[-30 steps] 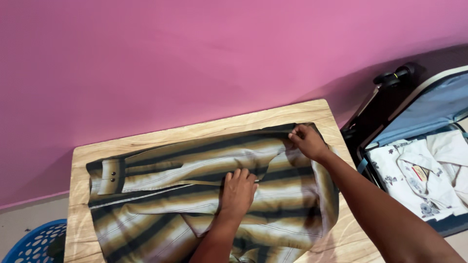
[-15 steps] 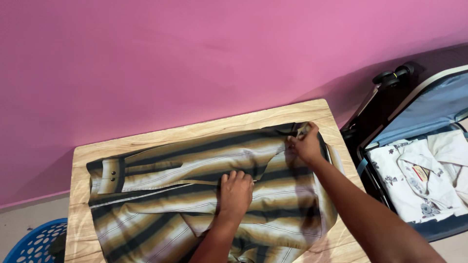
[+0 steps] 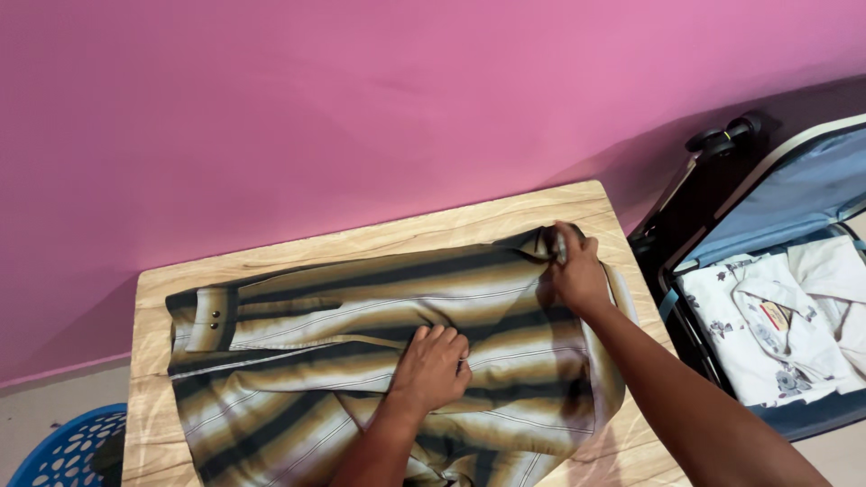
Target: The person takes a striped shirt from a basket, spreads it out on a table, and folds it.
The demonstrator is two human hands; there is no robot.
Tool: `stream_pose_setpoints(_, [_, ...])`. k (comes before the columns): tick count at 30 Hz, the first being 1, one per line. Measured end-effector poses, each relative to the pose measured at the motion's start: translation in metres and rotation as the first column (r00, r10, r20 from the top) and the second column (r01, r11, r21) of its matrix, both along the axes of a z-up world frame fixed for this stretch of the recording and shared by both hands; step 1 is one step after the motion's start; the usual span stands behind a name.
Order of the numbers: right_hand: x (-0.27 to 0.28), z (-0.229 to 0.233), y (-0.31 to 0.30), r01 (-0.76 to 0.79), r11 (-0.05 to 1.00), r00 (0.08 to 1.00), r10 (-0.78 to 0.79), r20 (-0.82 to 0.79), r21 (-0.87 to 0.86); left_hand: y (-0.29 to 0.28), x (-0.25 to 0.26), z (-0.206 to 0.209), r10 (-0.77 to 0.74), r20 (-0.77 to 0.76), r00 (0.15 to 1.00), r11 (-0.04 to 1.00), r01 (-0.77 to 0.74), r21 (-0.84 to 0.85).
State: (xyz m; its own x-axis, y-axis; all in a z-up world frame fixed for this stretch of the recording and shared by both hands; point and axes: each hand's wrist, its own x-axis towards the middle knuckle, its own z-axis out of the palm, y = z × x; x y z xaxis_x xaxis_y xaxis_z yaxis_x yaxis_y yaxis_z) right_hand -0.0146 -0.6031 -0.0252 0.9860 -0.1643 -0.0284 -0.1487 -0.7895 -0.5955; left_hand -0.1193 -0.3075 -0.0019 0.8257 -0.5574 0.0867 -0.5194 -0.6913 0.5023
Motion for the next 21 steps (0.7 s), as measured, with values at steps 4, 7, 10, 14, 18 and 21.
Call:
stream_pose_setpoints(4, [-0.009,0.048,0.014,-0.173,0.944,0.95,0.084,-0.301,-0.281,-0.006,-0.001,-0.009,0.046,-0.086,0.995,0.999,-0.045,0.01])
stream_pose_setpoints(7, [-0.006,0.049,0.01,-0.315,0.875,0.933,0.214,-0.289,-0.367,-0.011,0.003,-0.019,0.175,-0.166,0.971,0.984,-0.167,0.063])
stream_pose_setpoints(10, [-0.004,0.026,-0.006,-0.289,0.818,0.957,0.242,-0.158,-0.496,-0.013,0.007,-0.022,0.212,-0.194,0.958,0.965,-0.174,0.196])
stream_pose_setpoints(14, [-0.01,0.01,-0.018,-0.17,0.898,0.977,0.101,-0.187,-0.406,-0.015,0.011,-0.003,0.3,-0.24,0.923,0.938,-0.239,0.25])
stream_pose_setpoints(18, [-0.008,0.01,-0.017,-0.079,0.945,0.997,0.073,-0.03,-0.316,-0.017,0.019,0.01,0.326,-0.16,0.932,0.933,-0.289,0.215])
stream_pose_setpoints(21, [0.001,0.013,-0.005,-0.105,0.927,0.966,0.181,0.183,-0.36,-0.017,0.032,-0.001,0.374,-0.034,0.927,0.921,-0.367,0.132])
